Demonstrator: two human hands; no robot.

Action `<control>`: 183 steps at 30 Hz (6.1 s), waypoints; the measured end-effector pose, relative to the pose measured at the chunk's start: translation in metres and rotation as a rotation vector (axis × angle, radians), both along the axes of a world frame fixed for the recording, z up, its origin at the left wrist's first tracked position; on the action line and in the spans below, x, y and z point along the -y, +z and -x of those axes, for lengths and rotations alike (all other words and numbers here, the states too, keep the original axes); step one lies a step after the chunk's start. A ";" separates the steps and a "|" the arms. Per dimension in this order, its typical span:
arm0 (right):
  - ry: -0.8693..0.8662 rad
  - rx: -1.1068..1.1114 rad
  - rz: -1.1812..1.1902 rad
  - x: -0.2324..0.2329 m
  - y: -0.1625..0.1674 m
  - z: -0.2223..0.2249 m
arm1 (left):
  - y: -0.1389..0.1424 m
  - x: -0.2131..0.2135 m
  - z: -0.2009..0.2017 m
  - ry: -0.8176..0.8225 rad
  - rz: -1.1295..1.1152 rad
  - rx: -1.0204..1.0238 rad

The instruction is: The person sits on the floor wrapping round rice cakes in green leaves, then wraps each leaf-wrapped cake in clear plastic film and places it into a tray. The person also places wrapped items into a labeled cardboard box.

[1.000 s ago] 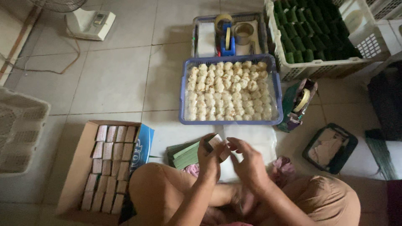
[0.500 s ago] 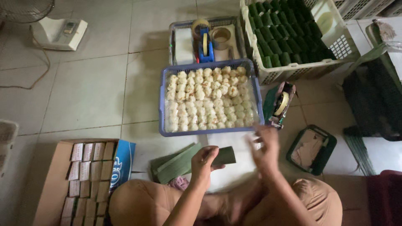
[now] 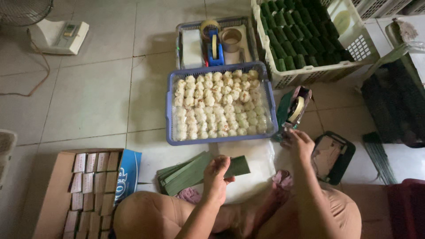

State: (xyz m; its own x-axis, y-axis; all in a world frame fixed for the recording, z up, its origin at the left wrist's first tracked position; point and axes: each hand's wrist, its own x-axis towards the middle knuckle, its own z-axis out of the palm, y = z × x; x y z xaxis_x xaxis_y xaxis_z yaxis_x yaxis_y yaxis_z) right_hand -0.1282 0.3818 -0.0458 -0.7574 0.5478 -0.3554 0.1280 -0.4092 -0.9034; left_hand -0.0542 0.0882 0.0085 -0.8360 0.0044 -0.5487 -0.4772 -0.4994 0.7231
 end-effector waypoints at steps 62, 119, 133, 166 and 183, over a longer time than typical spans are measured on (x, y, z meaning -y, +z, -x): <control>0.897 -0.139 -0.609 0.277 0.067 -0.051 | -0.042 0.470 -0.070 0.442 1.209 -0.412; 0.444 -0.175 0.255 0.068 0.029 -0.002 | -0.059 0.041 0.042 -0.561 -0.420 0.055; 0.323 -0.056 0.134 0.055 -0.004 0.022 | -0.032 -0.109 0.297 -0.127 1.465 -1.199; 0.232 -0.174 -1.173 0.062 0.003 0.055 | -0.070 -0.001 0.175 0.012 0.053 -0.102; 0.325 -0.176 -0.742 0.099 0.074 -0.004 | -0.028 -0.025 0.183 0.216 -0.046 -0.173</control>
State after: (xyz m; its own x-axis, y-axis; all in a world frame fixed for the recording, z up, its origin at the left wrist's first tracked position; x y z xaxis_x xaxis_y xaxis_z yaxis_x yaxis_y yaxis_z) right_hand -0.1238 0.2831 0.0282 -0.9294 0.3373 0.1502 -0.0310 0.3341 -0.9420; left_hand -0.2371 0.1135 -0.0191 -0.9015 -0.1630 -0.4009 -0.2271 -0.6102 0.7590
